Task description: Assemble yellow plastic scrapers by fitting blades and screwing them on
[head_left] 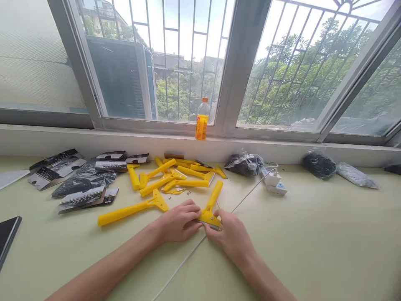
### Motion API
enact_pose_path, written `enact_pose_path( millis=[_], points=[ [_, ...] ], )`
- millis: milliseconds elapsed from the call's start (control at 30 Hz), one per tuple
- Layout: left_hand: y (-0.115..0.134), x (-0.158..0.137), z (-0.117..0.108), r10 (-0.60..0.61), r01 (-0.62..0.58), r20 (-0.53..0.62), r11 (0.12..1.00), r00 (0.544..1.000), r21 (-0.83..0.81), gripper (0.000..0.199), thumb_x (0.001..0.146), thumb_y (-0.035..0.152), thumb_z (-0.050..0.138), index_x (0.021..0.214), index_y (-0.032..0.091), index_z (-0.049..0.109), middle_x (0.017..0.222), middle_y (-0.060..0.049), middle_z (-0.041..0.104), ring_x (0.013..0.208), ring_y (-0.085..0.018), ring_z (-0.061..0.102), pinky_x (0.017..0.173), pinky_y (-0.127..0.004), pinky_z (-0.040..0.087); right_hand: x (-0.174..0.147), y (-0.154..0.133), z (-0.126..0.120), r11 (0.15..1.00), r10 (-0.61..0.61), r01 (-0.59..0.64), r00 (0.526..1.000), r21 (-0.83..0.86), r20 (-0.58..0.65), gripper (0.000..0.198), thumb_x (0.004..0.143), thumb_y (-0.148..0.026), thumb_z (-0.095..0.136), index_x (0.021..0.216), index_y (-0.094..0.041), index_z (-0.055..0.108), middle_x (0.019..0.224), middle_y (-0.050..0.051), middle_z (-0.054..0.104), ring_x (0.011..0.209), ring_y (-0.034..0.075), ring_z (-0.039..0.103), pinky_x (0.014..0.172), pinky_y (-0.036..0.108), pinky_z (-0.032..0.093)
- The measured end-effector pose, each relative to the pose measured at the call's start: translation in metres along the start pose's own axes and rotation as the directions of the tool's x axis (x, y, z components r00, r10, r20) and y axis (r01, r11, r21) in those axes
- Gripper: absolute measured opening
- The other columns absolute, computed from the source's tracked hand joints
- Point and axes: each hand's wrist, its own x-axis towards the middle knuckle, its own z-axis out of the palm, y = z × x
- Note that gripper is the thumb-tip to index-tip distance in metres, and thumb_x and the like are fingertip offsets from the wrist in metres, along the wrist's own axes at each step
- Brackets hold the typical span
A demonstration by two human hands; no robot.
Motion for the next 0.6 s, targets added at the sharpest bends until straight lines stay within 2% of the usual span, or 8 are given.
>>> enact_pose_path(
  millis=[233, 433, 600],
  points=[
    [-0.001, 0.0, 0.001, -0.056, 0.053, -0.051, 0.997, 0.997, -0.059, 0.018, 0.094, 0.02, 0.049, 0.095, 0.016, 0.067, 0.105, -0.008, 0.068, 0.104, -0.016, 0.056, 0.094, -0.028, 0.052, 0.004, 0.011, 0.005, 0.994, -0.087, 0.091, 0.994, 0.054, -0.067, 0.027, 0.088, -0.045, 0.066, 0.088, -0.019, 0.059, 0.078, 0.002, 0.062, 0.075, 0.02, 0.056, 0.067, 0.029, 0.04],
    [-0.004, -0.001, 0.01, -0.191, 0.181, -0.11, 0.979, 0.975, -0.097, 0.021, 0.09, 0.011, 0.05, 0.098, 0.017, 0.068, 0.104, -0.006, 0.07, 0.107, -0.015, 0.057, 0.097, -0.028, 0.051, 0.004, 0.013, 0.01, 0.985, -0.113, 0.132, 0.98, 0.112, -0.165, 0.033, 0.089, -0.05, 0.067, 0.096, -0.017, 0.064, 0.077, 0.002, 0.06, 0.072, 0.019, 0.055, 0.067, 0.029, 0.042],
    [-0.006, -0.001, 0.014, -0.302, 0.284, -0.16, 0.95, 0.94, -0.128, 0.018, 0.086, 0.009, 0.052, 0.089, 0.016, 0.069, 0.105, -0.005, 0.071, 0.104, -0.015, 0.061, 0.094, -0.028, 0.052, 0.004, 0.01, 0.009, 0.966, -0.157, 0.193, 0.967, 0.172, -0.199, 0.037, 0.093, -0.052, 0.062, 0.104, -0.017, 0.067, 0.076, 0.003, 0.061, 0.07, 0.018, 0.056, 0.068, 0.03, 0.046]
  ],
)
